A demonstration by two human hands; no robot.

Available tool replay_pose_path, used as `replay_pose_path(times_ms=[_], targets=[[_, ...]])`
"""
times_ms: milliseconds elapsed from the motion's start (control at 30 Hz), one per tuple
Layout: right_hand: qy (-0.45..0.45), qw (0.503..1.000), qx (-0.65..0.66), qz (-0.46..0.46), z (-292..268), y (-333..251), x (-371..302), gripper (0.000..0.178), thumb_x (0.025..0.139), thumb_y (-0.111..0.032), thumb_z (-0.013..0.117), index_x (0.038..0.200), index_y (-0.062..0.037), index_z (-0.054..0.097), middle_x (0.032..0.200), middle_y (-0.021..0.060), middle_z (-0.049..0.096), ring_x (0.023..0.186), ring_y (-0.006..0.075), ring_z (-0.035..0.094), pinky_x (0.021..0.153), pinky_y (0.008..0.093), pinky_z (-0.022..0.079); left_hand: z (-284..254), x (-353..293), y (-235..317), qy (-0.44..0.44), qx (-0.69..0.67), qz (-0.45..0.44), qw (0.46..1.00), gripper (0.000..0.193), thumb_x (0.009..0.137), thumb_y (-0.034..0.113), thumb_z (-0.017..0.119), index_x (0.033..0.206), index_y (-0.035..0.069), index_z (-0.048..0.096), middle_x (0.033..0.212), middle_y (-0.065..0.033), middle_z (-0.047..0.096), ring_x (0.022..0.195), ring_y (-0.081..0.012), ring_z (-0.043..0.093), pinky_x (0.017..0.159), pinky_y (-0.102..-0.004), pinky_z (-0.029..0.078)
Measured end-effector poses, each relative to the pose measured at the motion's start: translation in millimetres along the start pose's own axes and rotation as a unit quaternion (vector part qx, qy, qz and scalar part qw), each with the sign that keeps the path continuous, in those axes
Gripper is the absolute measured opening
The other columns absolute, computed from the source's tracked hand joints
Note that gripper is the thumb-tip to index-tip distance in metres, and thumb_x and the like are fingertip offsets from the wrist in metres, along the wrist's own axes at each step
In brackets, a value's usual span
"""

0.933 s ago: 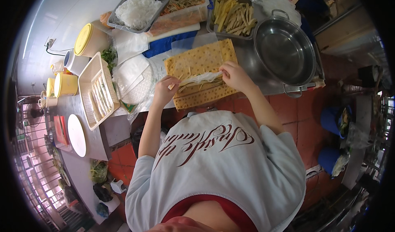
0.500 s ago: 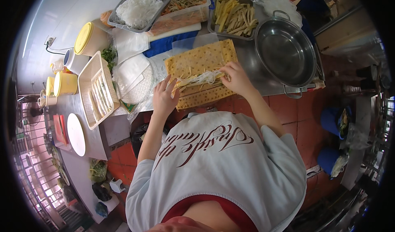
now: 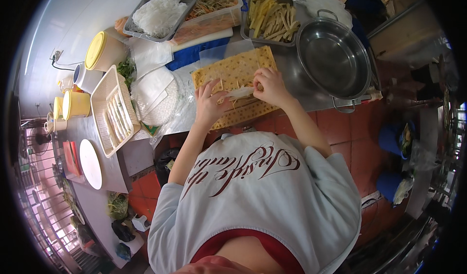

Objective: The person assembles food rolls by placing a thin sheet on a mat, adding shredded vegetables and noodles, and rolling them up. The person repeats this process multiple times, placing the finished rolls into a basket.

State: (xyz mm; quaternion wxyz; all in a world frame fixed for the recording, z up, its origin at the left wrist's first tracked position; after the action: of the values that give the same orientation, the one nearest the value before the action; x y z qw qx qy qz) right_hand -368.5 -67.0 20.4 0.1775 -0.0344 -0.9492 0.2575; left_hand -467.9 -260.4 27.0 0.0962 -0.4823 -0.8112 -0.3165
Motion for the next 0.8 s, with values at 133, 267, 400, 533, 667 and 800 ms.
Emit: replay_pose_path(times_ms=[133, 267, 400, 533, 667, 800], targets=[[-0.017, 1.0, -0.012, -0.003, 9, 1, -4, 0.016, 0.069, -0.014, 0.069, 0.082, -0.0111, 0.059, 0.102, 0.002, 0.055, 0.101, 0.0247, 0.05, 0.085, 0.0396, 0.04, -8, -9, -7, -0.042, 0.049, 0.006, 0.998, 0.023, 0.069, 0.019, 0.074, 0.089, 0.009, 0.069, 0.118, -0.0075, 0.058, 0.111, -0.028, 0.051, 0.092, -0.0437, 0.036], [-0.031, 0.999, 0.025, 0.002, -2, -15, -2, 0.024, 0.073, -0.014, 0.07, 0.097, -0.0104, 0.064, 0.109, 0.0036, 0.055, 0.109, 0.0247, 0.048, 0.09, 0.0387, 0.038, -15, -17, -7, -0.059, 0.023, -0.032, 0.997, 0.034, 0.07, 0.02, 0.074, 0.101, 0.008, 0.066, 0.116, -0.0081, 0.059, 0.108, -0.0283, 0.052, 0.091, -0.0419, 0.037], [0.012, 0.994, 0.1, 0.031, -24, -22, -12, 0.029, 0.074, -0.013, 0.07, 0.101, -0.0078, 0.063, 0.099, 0.0064, 0.057, 0.096, 0.0264, 0.053, 0.085, 0.0374, 0.043, -36, -26, 0, -0.075, 0.001, -0.053, 0.996, 0.052, 0.075, 0.015, 0.066, 0.125, 0.008, 0.053, 0.117, -0.0099, 0.059, 0.104, -0.028, 0.054, 0.089, -0.0396, 0.038], [-0.018, 0.98, 0.198, 0.025, -15, -41, -10, 0.031, 0.075, -0.014, 0.072, 0.104, -0.0071, 0.062, 0.097, 0.0076, 0.058, 0.095, 0.0243, 0.055, 0.085, 0.0348, 0.044, -38, -29, 16, -0.06, -0.197, -0.068, 0.976, 0.077, 0.081, 0.015, 0.054, 0.149, 0.009, 0.018, 0.12, -0.013, 0.06, 0.111, -0.0276, 0.05, 0.099, -0.0371, 0.03], [-0.032, 0.954, 0.299, 0.002, 17, -67, 16, 0.026, 0.078, -0.013, 0.071, 0.102, -0.0058, 0.064, 0.092, 0.0071, 0.061, 0.09, 0.0214, 0.058, 0.081, 0.0316, 0.046, -14, -31, 10, -0.075, -0.573, -0.292, 0.762, 0.084, 0.078, 0.019, 0.044, 0.15, 0.008, 0.002, 0.133, -0.0172, 0.051, 0.118, -0.0224, 0.046, 0.101, -0.0351, 0.027], [-0.032, 0.941, 0.332, 0.057, 27, -63, 24, 0.015, 0.081, -0.008, 0.067, 0.094, -0.0032, 0.066, 0.085, 0.0064, 0.064, 0.079, 0.0184, 0.061, 0.072, 0.0279, 0.048, -11, -39, -1, -0.032, -0.719, -0.37, 0.587, 0.079, 0.08, 0.026, 0.044, 0.15, 0.009, 0.009, 0.138, -0.0149, 0.047, 0.115, -0.0201, 0.047, 0.097, -0.0316, 0.029]])
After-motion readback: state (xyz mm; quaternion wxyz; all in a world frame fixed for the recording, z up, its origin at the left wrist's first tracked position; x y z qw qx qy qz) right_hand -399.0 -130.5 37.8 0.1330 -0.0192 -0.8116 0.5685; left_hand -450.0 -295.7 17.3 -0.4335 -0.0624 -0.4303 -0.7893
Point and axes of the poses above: each hand's wrist, its own x-axis towards the middle knuckle, its own z-axis out of the palm, y = z × x, the point moved 4 cm from there along x, towards the middle knuckle
